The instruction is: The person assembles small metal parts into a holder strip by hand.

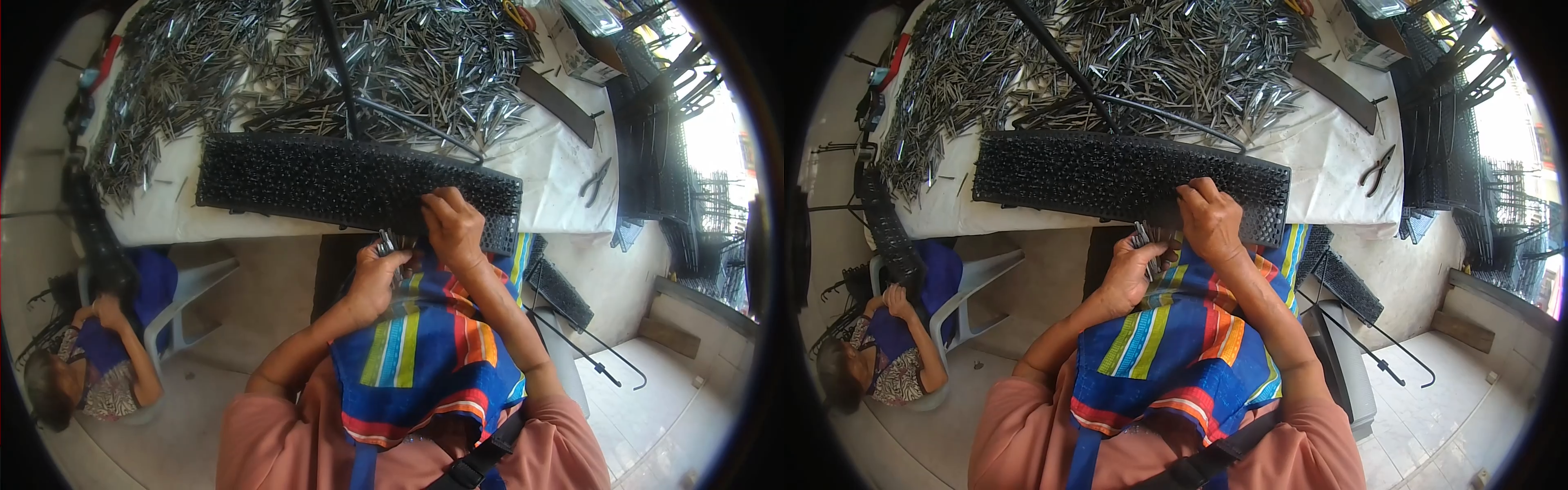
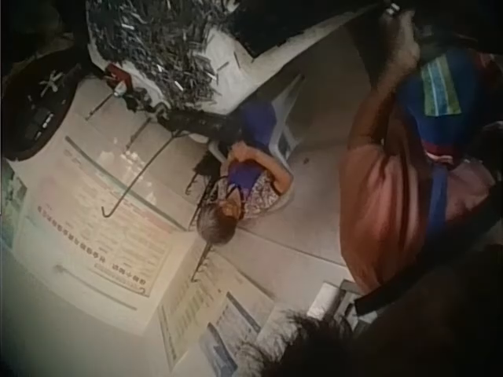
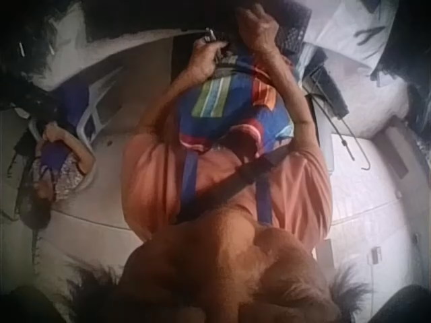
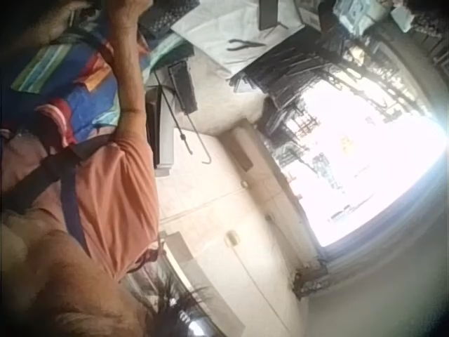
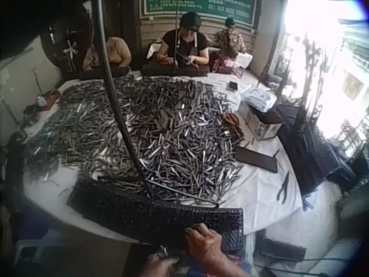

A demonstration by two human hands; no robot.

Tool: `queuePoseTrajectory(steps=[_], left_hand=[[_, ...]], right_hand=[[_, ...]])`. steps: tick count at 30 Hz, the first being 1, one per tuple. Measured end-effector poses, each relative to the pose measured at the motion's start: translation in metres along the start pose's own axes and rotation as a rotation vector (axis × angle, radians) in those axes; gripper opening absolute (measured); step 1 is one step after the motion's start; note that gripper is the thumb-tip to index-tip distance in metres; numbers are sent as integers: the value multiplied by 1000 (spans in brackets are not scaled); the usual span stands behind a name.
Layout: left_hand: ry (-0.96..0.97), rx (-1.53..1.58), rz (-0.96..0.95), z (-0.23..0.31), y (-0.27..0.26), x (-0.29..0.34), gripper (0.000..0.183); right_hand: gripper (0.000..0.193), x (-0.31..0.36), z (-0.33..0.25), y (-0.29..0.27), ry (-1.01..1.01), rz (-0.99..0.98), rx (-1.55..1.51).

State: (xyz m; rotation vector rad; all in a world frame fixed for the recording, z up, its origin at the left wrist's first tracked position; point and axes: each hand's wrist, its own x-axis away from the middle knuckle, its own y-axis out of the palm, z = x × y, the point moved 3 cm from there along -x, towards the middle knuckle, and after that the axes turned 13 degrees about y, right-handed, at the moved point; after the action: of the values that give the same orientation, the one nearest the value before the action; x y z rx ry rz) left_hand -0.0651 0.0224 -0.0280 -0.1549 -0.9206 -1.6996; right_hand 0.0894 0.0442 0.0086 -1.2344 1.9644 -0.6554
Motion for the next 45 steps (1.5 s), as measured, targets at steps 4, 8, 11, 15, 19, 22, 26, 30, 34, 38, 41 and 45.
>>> queuePoseTrajectory(steps=[4,8,11,15,19,22,26,30,34,38,41,45], left_hand=[[-20,126,2,2,0,-2,16],[-23,195,-7,-2,5,-2,16],[-23,191,14,2,12,-1,16],[-89,110,47,-2,8,-1,17],[-72,40,-19,-6,6,-2,16],[-65,39,-35,-3,10,-2,17],[-87,13,11,5,16,1,12],[-93,12,9,1,14,0,12],[-92,52,-37,-4,14,-3,13],[-119,113,-25,-8,13,-6,13],[-60,176,-82,-3,21,-5,13],[-63,91,-1,-5,21,-5,16]], right_hand=[[14,10,-2,-13,75,-23,-161],[14,33,18,7,499,-380,-557],[9,34,22,3,738,-296,-761],[6,20,29,-8,693,-9,-714],[7,8,20,-13,454,80,-468],[9,0,15,-14,266,74,-308],[11,-2,9,-17,291,23,-270],[12,2,16,-14,265,-21,-233],[13,5,8,-12,47,30,-22],[13,10,2,-20,181,-49,-153],[11,25,20,-8,406,-300,-429],[7,30,30,-7,699,-211,-609]])
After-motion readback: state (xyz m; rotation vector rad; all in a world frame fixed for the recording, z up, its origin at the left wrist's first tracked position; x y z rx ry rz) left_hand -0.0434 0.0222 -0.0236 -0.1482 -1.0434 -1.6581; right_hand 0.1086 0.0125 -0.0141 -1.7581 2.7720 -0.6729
